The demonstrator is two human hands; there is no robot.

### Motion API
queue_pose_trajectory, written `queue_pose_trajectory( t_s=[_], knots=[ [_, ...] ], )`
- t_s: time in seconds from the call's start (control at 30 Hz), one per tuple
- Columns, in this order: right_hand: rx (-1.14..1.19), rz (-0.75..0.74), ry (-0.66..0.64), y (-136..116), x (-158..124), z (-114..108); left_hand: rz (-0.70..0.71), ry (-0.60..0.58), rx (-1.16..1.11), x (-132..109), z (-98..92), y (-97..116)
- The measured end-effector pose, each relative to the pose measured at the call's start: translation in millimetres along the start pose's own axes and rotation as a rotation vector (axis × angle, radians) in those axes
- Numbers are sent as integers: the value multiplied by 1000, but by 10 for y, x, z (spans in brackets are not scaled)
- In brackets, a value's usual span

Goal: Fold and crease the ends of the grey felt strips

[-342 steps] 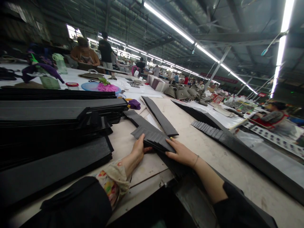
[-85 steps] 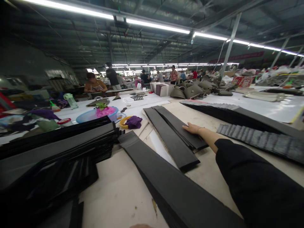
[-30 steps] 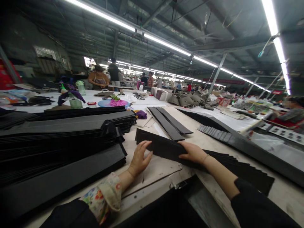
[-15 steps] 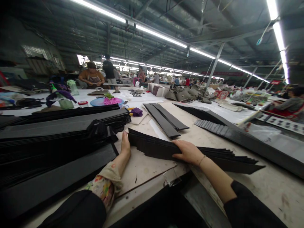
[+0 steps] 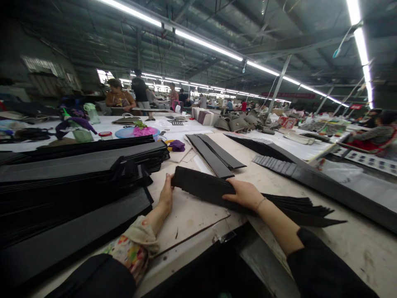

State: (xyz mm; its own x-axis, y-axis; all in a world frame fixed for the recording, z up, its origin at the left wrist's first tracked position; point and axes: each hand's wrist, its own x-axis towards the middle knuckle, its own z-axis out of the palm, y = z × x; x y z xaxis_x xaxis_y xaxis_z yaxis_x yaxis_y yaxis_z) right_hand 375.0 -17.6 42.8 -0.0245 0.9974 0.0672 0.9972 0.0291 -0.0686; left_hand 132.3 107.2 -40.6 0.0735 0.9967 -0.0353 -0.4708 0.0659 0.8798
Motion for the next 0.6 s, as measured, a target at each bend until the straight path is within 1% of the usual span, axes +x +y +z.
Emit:
queue_pose_trajectory(
  t_s=[0.1, 0.13, 0.2, 0.27, 0.3, 0.33, 0.43, 0.47, 0.57, 0.6],
  knots=[
    [21, 18, -22, -20, 15, -122, -57, -45, -70, -38, 7, 41],
    [40, 13, -17, -38, 10, -172, -83, -82, -102, -72, 25, 54],
    [84, 11, -3, -92, -7, -280, -161, -222, -208, -177, 91, 78],
    [132, 13, -7, -168, -23, -382, -280, -410, -331, -321, 183, 98],
    [161, 4, -22, -214, -29, -426, -346, -481, -368, -396, 231, 108],
    [194, -13, -43, -264, -36, -463, -400, -504, -385, -467, 273, 120],
    [288, -103, -100, -438, -70, -543, -502, -429, -390, -613, 339, 171],
    [311, -144, -113, -499, -87, -565, -534, -433, -400, -636, 338, 191],
    [369, -251, -151, -629, -126, -631, -643, -560, -423, -637, 300, 241],
    [397, -267, -175, -633, -126, -647, -657, -572, -423, -621, 289, 247]
  ],
)
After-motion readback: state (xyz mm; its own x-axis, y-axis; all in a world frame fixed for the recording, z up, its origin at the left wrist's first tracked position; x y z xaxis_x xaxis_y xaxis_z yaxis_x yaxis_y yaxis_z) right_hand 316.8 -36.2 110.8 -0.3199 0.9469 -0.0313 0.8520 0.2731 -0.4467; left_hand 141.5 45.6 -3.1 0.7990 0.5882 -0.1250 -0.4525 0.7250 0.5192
